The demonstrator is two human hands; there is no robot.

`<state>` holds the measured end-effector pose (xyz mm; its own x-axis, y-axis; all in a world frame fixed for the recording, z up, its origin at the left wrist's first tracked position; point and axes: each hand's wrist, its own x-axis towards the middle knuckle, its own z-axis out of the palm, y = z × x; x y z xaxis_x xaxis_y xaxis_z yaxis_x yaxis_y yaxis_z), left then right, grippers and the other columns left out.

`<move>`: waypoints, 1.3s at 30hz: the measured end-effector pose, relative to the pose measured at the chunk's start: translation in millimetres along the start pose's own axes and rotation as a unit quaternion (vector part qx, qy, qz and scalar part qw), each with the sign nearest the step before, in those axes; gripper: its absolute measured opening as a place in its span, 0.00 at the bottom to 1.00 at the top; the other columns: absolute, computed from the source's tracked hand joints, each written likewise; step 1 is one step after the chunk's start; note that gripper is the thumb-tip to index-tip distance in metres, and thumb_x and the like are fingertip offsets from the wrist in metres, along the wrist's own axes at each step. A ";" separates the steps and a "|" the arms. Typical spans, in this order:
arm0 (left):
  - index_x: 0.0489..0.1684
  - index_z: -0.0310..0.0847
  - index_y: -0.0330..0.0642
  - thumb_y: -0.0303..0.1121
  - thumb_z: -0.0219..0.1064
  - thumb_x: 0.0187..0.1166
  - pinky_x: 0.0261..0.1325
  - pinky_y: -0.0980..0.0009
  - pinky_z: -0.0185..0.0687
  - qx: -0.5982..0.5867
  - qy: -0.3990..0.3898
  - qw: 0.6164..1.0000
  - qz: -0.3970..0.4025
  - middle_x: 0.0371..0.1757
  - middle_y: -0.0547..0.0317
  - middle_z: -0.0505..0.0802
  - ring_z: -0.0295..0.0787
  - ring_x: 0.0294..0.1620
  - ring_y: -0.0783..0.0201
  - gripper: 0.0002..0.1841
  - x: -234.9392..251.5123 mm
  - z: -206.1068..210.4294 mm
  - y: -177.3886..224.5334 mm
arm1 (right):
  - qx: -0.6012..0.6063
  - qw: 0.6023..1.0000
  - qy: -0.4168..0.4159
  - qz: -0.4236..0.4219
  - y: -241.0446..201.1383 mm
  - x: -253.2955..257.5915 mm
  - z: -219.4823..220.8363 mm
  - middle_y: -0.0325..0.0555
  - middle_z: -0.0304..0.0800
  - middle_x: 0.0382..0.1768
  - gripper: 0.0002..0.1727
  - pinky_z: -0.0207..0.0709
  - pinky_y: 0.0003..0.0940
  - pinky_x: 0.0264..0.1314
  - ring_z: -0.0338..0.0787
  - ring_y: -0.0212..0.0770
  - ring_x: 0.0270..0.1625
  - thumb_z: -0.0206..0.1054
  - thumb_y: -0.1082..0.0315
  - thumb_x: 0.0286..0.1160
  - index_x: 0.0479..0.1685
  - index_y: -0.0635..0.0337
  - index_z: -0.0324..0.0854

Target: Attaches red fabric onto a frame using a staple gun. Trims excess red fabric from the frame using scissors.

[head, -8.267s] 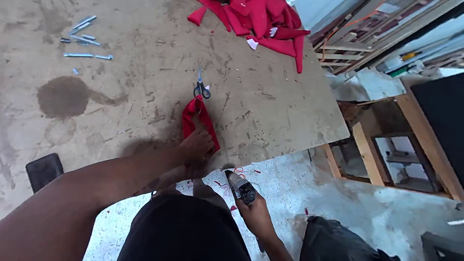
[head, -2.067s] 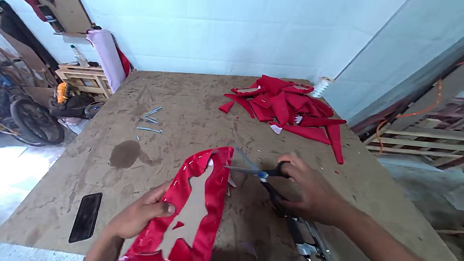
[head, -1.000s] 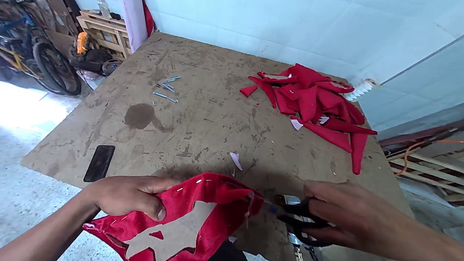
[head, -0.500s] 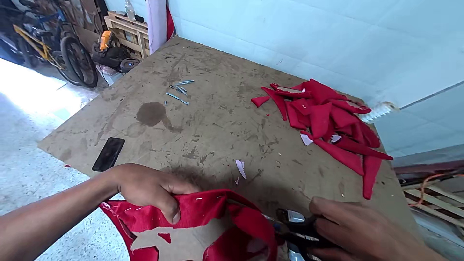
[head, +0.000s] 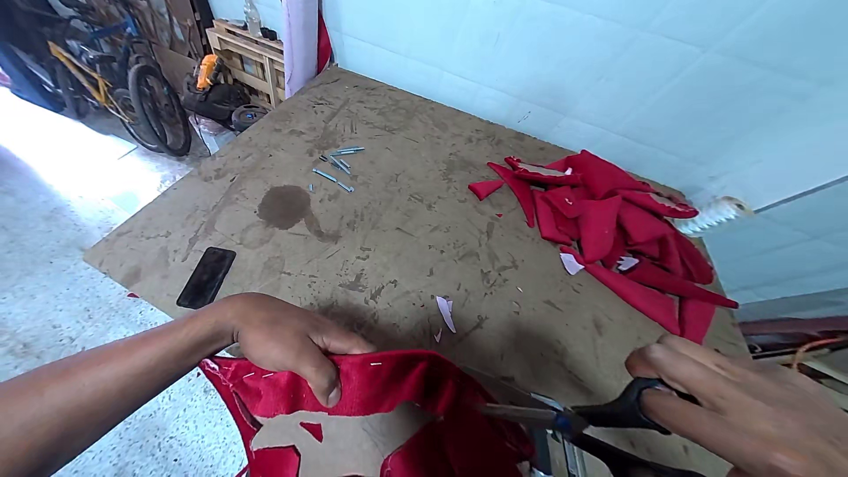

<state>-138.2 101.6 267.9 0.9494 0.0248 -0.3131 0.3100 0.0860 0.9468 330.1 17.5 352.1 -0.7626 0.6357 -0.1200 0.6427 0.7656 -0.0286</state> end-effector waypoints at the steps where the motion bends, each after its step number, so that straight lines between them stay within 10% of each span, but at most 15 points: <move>1: 0.72 0.79 0.46 0.33 0.59 0.83 0.57 0.66 0.85 0.003 0.004 1.000 -0.001 0.55 0.59 0.91 0.86 0.52 0.71 0.20 1.1 0.7 0.1 | -0.004 1.000 0.015 0.000 -0.3 2.6 4.9 0.56 0.82 0.41 0.31 0.72 0.48 0.25 0.85 0.56 0.40 0.69 0.33 0.67 0.32 0.56 0.78; 7: 0.66 0.83 0.46 0.40 0.56 0.86 0.57 0.64 0.83 0.048 0.006 0.998 -0.027 0.53 0.62 0.92 0.86 0.52 0.73 0.18 8.0 2.2 10.2 | -0.014 0.991 0.124 -0.057 -6.7 45.3 36.5 0.40 0.80 0.38 0.28 0.72 0.36 0.22 0.83 0.40 0.35 0.69 0.28 0.63 0.29 0.44 0.75; 12: 0.63 0.85 0.45 0.38 0.57 0.86 0.55 0.63 0.83 0.073 0.007 0.996 -0.041 0.52 0.62 0.92 0.87 0.50 0.72 0.16 4.5 4.3 14.2 | 0.025 0.980 0.128 -0.153 14.1 52.2 46.4 0.43 0.81 0.36 0.22 0.76 0.36 0.25 0.84 0.41 0.33 0.66 0.43 0.79 0.28 0.50 0.74; 23: 0.62 0.87 0.44 0.39 0.60 0.86 0.54 0.63 0.82 0.172 -0.030 0.985 -0.003 0.47 0.61 0.93 0.87 0.48 0.71 0.16 25.6 -0.8 26.2 | 0.013 0.962 0.146 -0.229 13.8 109.2 34.5 0.41 0.83 0.42 0.25 0.82 0.35 0.35 0.86 0.40 0.42 0.69 0.35 0.70 0.33 0.47 0.76; 39: 0.63 0.85 0.46 0.40 0.57 0.86 0.55 0.61 0.85 0.049 0.022 0.997 -0.050 0.51 0.61 0.92 0.87 0.50 0.70 0.16 10.8 -12.5 5.3 | 0.062 0.967 0.187 -0.161 20.4 72.2 70.8 0.44 0.84 0.43 0.19 0.86 0.38 0.41 0.88 0.42 0.44 0.70 0.45 0.78 0.32 0.50 0.76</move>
<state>-126.9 114.7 268.6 0.9108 0.0639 -0.4078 0.4091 -0.0081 0.9124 293.3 72.0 272.6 -0.8833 0.3749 0.2815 0.3530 0.9270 -0.1271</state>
